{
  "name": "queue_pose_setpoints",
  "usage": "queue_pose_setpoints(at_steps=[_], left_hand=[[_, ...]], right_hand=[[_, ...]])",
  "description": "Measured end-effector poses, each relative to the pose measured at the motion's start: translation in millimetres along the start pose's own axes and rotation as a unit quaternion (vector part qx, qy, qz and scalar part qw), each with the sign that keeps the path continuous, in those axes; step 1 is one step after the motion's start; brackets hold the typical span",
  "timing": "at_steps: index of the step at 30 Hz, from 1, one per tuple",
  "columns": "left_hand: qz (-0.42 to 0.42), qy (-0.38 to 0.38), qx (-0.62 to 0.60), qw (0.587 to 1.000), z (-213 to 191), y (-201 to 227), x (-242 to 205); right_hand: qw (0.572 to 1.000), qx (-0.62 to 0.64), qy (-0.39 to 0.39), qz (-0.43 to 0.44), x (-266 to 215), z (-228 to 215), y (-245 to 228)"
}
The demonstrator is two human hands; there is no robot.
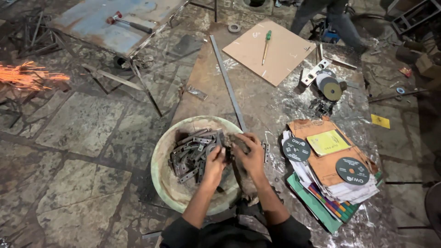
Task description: The person picks small metal parts from a bucket and wipes them with a cloth. They handle the parts one at a time, rubbing the surfaces and edges, then place them back into the bucket. The work continues throughout the clip in a repetitive cycle.
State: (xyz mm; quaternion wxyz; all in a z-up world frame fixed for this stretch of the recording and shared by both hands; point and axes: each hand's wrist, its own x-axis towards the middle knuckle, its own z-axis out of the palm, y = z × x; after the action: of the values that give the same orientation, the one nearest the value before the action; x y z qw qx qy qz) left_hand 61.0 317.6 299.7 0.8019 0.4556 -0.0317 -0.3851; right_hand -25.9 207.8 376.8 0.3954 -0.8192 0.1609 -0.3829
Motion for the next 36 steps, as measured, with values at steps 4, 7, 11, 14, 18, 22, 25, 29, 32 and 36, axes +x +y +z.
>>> queue_pose_setpoints(at_steps=[4, 7, 11, 14, 18, 22, 25, 29, 32, 36], left_hand=[[0.019, 0.017, -0.045, 0.999, -27.3, -24.8, 32.0], [0.088, -0.072, -0.146, 0.983, -62.1, -73.0, 66.1], [0.053, -0.088, -0.147, 0.984, -36.0, -44.5, 40.7], [0.061, -0.05, -0.099, 0.992, -14.9, -13.3, 18.9], [0.073, -0.055, -0.204, 0.975, -27.4, -16.9, 40.4], [0.084, -0.16, -0.24, 0.954, -29.2, -33.1, 32.9], [-0.003, -0.017, -0.172, 0.985, -27.5, -50.8, 23.8], [-0.022, 0.024, -0.168, 0.985, -22.9, -41.2, 21.9], [0.031, -0.025, -0.193, 0.98, -44.1, -55.0, 45.1], [-0.003, 0.025, -0.094, 0.995, -16.9, -39.0, 13.2]], right_hand=[[1.0, -0.016, 0.002, -0.008, 4.2, -5.6, -24.3], [0.994, -0.038, -0.086, -0.06, 6.0, -3.6, -31.5], [0.987, -0.089, -0.066, -0.118, 19.4, 2.4, -41.5], [0.987, -0.103, -0.023, -0.12, 23.3, 3.5, -52.6], [0.988, -0.082, -0.067, -0.109, 15.6, 2.5, -56.0], [0.986, -0.066, -0.115, -0.101, 11.5, 0.8, -45.8], [0.988, -0.083, -0.082, -0.102, 21.2, 1.1, -42.3], [0.989, -0.107, -0.046, -0.094, 20.7, 1.6, -51.6], [0.989, -0.09, -0.081, -0.089, 9.8, 6.5, -44.9], [0.989, -0.077, -0.081, -0.093, 22.6, 3.6, -36.2]])
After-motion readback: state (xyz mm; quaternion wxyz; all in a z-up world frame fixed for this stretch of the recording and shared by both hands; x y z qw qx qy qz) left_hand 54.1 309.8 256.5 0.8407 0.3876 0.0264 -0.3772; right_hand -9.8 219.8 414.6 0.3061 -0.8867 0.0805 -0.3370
